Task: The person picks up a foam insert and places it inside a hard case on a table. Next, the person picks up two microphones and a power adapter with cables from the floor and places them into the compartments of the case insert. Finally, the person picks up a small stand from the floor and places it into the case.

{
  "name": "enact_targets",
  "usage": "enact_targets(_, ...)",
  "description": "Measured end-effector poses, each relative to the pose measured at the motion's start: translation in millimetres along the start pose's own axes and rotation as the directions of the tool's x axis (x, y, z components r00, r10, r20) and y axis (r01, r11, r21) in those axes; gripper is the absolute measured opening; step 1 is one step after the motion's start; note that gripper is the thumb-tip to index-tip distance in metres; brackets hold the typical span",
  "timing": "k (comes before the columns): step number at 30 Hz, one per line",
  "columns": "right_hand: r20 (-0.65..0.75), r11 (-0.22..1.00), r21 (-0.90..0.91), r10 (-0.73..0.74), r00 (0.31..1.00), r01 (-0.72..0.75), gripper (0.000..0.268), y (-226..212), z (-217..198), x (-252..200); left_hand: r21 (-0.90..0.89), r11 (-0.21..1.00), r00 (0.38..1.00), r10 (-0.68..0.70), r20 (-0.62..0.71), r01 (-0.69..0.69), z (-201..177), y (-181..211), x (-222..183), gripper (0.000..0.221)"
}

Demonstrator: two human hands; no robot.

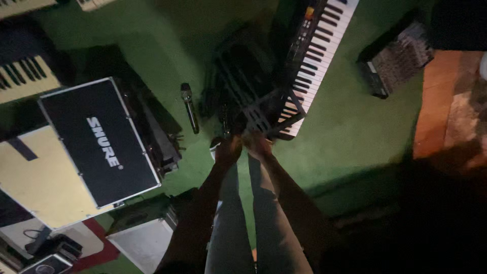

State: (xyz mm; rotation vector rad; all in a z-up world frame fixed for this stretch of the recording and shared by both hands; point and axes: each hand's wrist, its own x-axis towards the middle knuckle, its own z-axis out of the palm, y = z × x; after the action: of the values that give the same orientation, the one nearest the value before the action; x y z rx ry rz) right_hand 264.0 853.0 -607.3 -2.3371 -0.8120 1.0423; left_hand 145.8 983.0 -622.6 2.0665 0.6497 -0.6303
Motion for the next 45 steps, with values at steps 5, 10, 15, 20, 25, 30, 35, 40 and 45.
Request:
enact_targets(5,0.013,0.997,-0.049,0.062,0.998,-0.062,0.058,63,56,21,-0.174,0.985,0.975,-0.027,-0.220,-0.012,52,-14,39,0.056)
enact_targets(10,0.283,0.968,-0.031,0.247,0.927,-0.248,0.038,114,91,48,-0.186,0.966,0.931,0.107,-0.349,-0.181,91,-31,68,0.060)
enact_targets(15,0.064,0.958,-0.133,0.264,0.962,-0.254,0.081,130,100,61,-0.128,0.983,0.956,0.088,-0.281,-0.128,146,-47,106,0.048)
enact_targets(20,-0.074,0.827,0.103,0.561,0.825,-0.553,0.087,134,93,75,-0.210,0.965,0.936,0.080,-0.342,-0.159,193,-66,118,0.053)
enact_targets(25,-0.025,0.782,0.191,0.608,0.794,-0.593,0.082,136,97,78,-0.223,0.969,0.965,0.047,-0.258,-0.107,211,-74,118,0.063)
enact_targets(30,0.069,0.750,0.362,0.570,0.819,-0.553,0.077,130,98,76,-0.222,0.971,0.977,0.043,-0.209,-0.090,207,-66,122,0.072)
enact_targets(35,0.187,0.572,0.594,0.586,0.789,-0.566,0.073,115,102,69,-0.189,0.980,0.990,0.029,-0.140,-0.055,184,-61,114,0.081)
enact_targets(40,0.272,0.336,0.779,0.580,0.768,-0.529,0.069,117,110,86,-0.110,0.993,0.996,-0.058,-0.063,0.051,168,-71,121,0.091)
enact_targets(45,0.278,0.411,0.739,0.536,0.797,-0.534,0.068,124,121,104,-0.009,0.997,0.995,-0.080,-0.065,0.079,175,-96,141,0.092)
